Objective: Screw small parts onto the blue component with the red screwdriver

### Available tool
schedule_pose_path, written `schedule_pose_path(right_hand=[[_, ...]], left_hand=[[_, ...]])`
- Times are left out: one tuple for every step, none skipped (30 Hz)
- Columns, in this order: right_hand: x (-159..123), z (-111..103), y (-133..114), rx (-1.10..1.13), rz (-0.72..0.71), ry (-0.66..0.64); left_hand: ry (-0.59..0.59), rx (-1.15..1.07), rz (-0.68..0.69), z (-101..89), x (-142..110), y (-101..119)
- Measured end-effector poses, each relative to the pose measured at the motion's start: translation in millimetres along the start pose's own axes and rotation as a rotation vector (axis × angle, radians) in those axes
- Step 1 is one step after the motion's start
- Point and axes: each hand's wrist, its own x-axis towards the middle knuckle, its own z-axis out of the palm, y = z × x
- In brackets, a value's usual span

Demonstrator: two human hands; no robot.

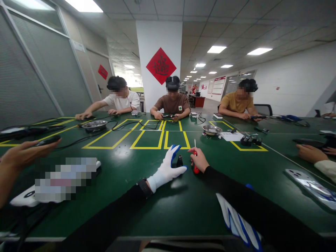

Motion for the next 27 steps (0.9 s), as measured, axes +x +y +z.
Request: schedule_pose_path(right_hand=[[-2, 0, 0, -0.026, -0.029, 0.015], [-4, -1, -1, -0.05, -0.059, 0.031], [-6, -2, -2, -0.07, -0.085, 0.044], [-8, -3, -2, -0.085, -0.107, 0.052], [-9, -4, -3, -0.096, -0.123, 0.052], [-11, -5, -2, -0.104, -0.133, 0.045], [-12, -5, -2, -0.115, -0.134, 0.031], [-12, -5, -1, -0.123, -0.122, 0.019], [-12, -6, 0, -0.117, -0.096, 0.017], [-10, -7, 0, -0.094, -0.058, 0.027], [-9, -8, -1, -0.048, -0.01, 0.046], [-7, -9, -2, 0.023, 0.051, 0.067], [-5, -12, -3, 0.105, 0.115, 0.084], [-4, -14, -4, 0.182, 0.173, 0.091], [-4, -16, -5, 0.246, 0.218, 0.087], [-4, -18, -6, 0.294, 0.25, 0.072], [-4, -19, -7, 0.323, 0.267, 0.053], [-5, -19, -7, 0.337, 0.27, 0.041], [-6, -19, -8, 0.347, 0.267, 0.034], [-6, -18, -8, 0.36, 0.267, 0.036], [-5, -16, -10, 0.371, 0.267, 0.043], [-5, -15, -14, 0.381, 0.266, 0.052], [-3, -14, -20, 0.388, 0.264, 0.056], [-2, -14, -29, 0.393, 0.265, 0.049], [-1, -15, -39, 0.4, 0.263, 0.027], [0, -17, -51, 0.4, 0.265, -0.008], [0, -20, -63, 0.401, 0.263, -0.066]], left_hand=[[-0.031, -0.011, -0.009, 1.3, -1, -1], [-0.057, -0.025, -0.019, 2.7, -1, -2], [-0.081, -0.039, -0.029, 4.0, -1, -2], [-0.102, -0.058, -0.036, 5.1, -1, -2], [-0.122, -0.078, -0.042, 6.2, 0, -1], [-0.137, -0.095, -0.045, 7.2, 1, 0], [-0.149, -0.103, -0.047, 8.4, 3, 2], [-0.156, -0.099, -0.049, 9.9, 5, 3], [-0.157, -0.082, -0.051, 11.8, 7, 3], [-0.152, -0.058, -0.057, 14.0, 10, 3], [-0.143, -0.033, -0.065, 16.5, 13, 3], [-0.136, -0.013, -0.073, 19.1, 15, 2], [-0.132, -0.002, -0.079, 21.4, 18, 1], [-0.132, 0.0, -0.081, 23.2, 19, 0], [-0.133, -0.003, -0.077, 24.4, 20, 0], [-0.133, -0.007, -0.07, 24.8, 21, 0], [-0.135, -0.009, -0.06, 24.6, 20, 1], [-0.136, -0.009, -0.053, 23.8, 19, 2], [-0.137, -0.008, -0.051, 22.7, 18, 4], [-0.138, -0.007, -0.054, 21.3, 17, 6], [-0.142, -0.012, -0.063, 19.9, 16, 7], [-0.15, -0.025, -0.075, 18.5, 15, 9], [-0.16, -0.046, -0.087, 17.1, 14, 10], [-0.175, -0.075, -0.096, 15.6, 13, 11], [-0.195, -0.107, -0.102, 14.1, 13, 11], [-0.219, -0.14, -0.109, 12.4, 13, 11], [-0.245, -0.171, -0.118, 10.7, 13, 11]])
